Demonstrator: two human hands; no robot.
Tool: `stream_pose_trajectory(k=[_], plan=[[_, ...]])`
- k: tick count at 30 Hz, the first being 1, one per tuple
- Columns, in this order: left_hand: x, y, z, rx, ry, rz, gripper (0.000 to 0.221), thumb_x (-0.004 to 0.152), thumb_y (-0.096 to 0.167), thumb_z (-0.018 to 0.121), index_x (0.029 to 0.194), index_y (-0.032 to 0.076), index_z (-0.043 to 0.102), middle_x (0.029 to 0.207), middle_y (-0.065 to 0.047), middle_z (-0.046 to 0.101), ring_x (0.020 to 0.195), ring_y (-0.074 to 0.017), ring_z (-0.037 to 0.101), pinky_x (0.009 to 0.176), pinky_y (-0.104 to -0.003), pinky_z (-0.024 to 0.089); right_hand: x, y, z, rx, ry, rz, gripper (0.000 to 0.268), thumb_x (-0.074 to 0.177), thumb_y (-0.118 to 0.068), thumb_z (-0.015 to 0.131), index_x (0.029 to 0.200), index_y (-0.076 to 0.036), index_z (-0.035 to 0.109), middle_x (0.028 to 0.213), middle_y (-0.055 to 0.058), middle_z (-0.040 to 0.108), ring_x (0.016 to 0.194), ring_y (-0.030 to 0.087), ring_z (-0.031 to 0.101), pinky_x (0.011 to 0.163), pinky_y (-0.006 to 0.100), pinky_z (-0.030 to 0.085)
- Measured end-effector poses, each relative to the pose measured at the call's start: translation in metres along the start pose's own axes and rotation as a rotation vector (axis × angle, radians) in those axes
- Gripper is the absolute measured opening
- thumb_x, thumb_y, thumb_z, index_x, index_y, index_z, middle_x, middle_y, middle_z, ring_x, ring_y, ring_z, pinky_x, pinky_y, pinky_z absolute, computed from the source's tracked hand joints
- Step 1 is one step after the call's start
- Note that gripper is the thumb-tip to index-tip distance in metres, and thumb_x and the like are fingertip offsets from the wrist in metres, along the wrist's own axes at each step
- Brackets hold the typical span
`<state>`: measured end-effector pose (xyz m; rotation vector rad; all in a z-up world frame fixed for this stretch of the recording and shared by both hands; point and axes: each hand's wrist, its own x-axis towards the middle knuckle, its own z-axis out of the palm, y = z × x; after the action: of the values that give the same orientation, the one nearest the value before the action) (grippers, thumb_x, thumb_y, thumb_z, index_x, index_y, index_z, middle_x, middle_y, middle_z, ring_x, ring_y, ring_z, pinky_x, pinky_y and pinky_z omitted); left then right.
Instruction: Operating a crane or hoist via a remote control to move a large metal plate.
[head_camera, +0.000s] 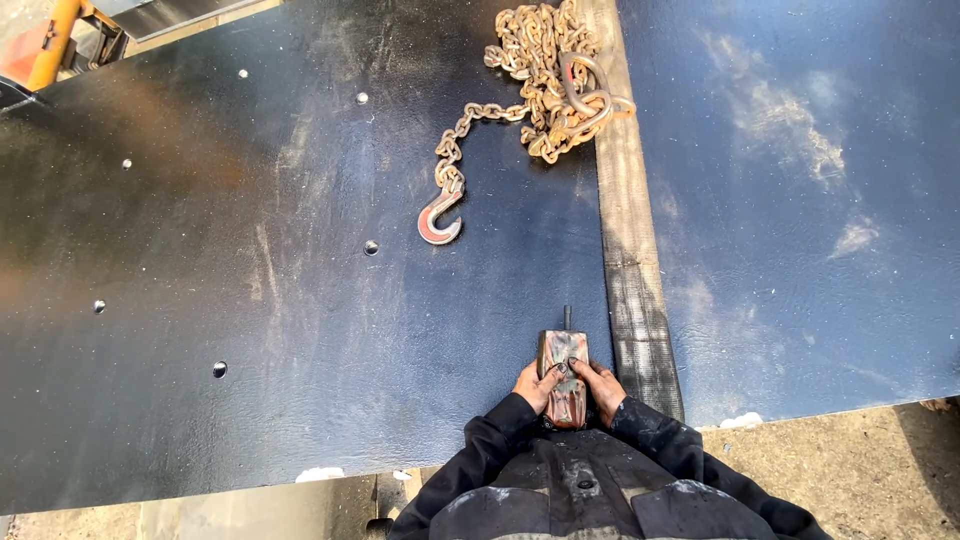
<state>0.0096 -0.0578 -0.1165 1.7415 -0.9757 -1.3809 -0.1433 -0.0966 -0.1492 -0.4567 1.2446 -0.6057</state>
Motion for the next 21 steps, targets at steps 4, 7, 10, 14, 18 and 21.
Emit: stream_pose_trajectory(k=[4, 7, 10, 14, 18, 21], plan=[[0.003, -0.004, 0.001, 0.003, 0.001, -0.009, 0.03, 0.092, 0.047, 0.079, 0.1, 0.019, 0.072, 0.089, -0.009, 0.074, 0.092, -0.0248, 0.072, 0.086, -0.037, 0.056, -0.002, -0.002, 0.0, -0.007, -0.003, -0.005, 0.086, 0.084, -0.044, 0.084, 0.146, 0.004, 0.05, 0.116, 0.035, 0.068, 0.101, 0.044, 0.07, 0.08, 0.056, 0.059], [0.006, -0.008, 0.001, 0.004, 0.007, -0.007, 0.029, 0.093, 0.046, 0.078, 0.1, 0.019, 0.072, 0.088, -0.009, 0.075, 0.093, -0.0255, 0.073, 0.086, -0.038, 0.056, 0.002, 0.001, -0.001, -0.002, -0.005, -0.003, 0.087, 0.084, -0.044, 0.084, 0.147, 0.004, 0.05, 0.115, 0.034, 0.068, 0.1, 0.042, 0.071, 0.08, 0.056, 0.059], [0.007, -0.014, 0.001, 0.01, 0.005, -0.011, 0.029, 0.093, 0.045, 0.078, 0.1, 0.018, 0.072, 0.088, -0.011, 0.074, 0.093, -0.0272, 0.073, 0.085, -0.039, 0.056, 0.002, 0.004, -0.002, -0.009, -0.007, -0.001, 0.085, 0.084, -0.045, 0.084, 0.146, 0.004, 0.051, 0.114, 0.033, 0.069, 0.099, 0.042, 0.071, 0.079, 0.056, 0.059], [0.008, -0.014, 0.003, -0.002, 0.014, 0.003, 0.028, 0.093, 0.042, 0.078, 0.1, 0.015, 0.072, 0.088, -0.013, 0.074, 0.093, -0.028, 0.072, 0.085, -0.039, 0.056, 0.002, 0.001, -0.001, -0.011, -0.007, -0.002, 0.084, 0.085, -0.045, 0.083, 0.145, 0.004, 0.052, 0.113, 0.034, 0.069, 0.098, 0.042, 0.071, 0.079, 0.055, 0.059], [0.012, -0.023, 0.003, 0.001, -0.002, 0.003, 0.029, 0.093, 0.043, 0.077, 0.101, 0.016, 0.072, 0.088, -0.013, 0.074, 0.093, -0.0272, 0.072, 0.086, -0.039, 0.056, 0.001, 0.0, 0.0, -0.019, -0.01, 0.003, 0.085, 0.085, -0.046, 0.083, 0.145, 0.005, 0.051, 0.113, 0.033, 0.069, 0.098, 0.041, 0.071, 0.079, 0.054, 0.059], [0.007, -0.015, 0.002, 0.0, 0.006, 0.004, 0.03, 0.094, 0.043, 0.077, 0.102, 0.015, 0.072, 0.09, -0.014, 0.074, 0.095, -0.0295, 0.072, 0.086, -0.041, 0.056, 0.004, 0.003, -0.001, -0.011, -0.009, 0.006, 0.086, 0.084, -0.045, 0.084, 0.145, 0.005, 0.05, 0.111, 0.034, 0.069, 0.096, 0.042, 0.072, 0.077, 0.055, 0.06]])
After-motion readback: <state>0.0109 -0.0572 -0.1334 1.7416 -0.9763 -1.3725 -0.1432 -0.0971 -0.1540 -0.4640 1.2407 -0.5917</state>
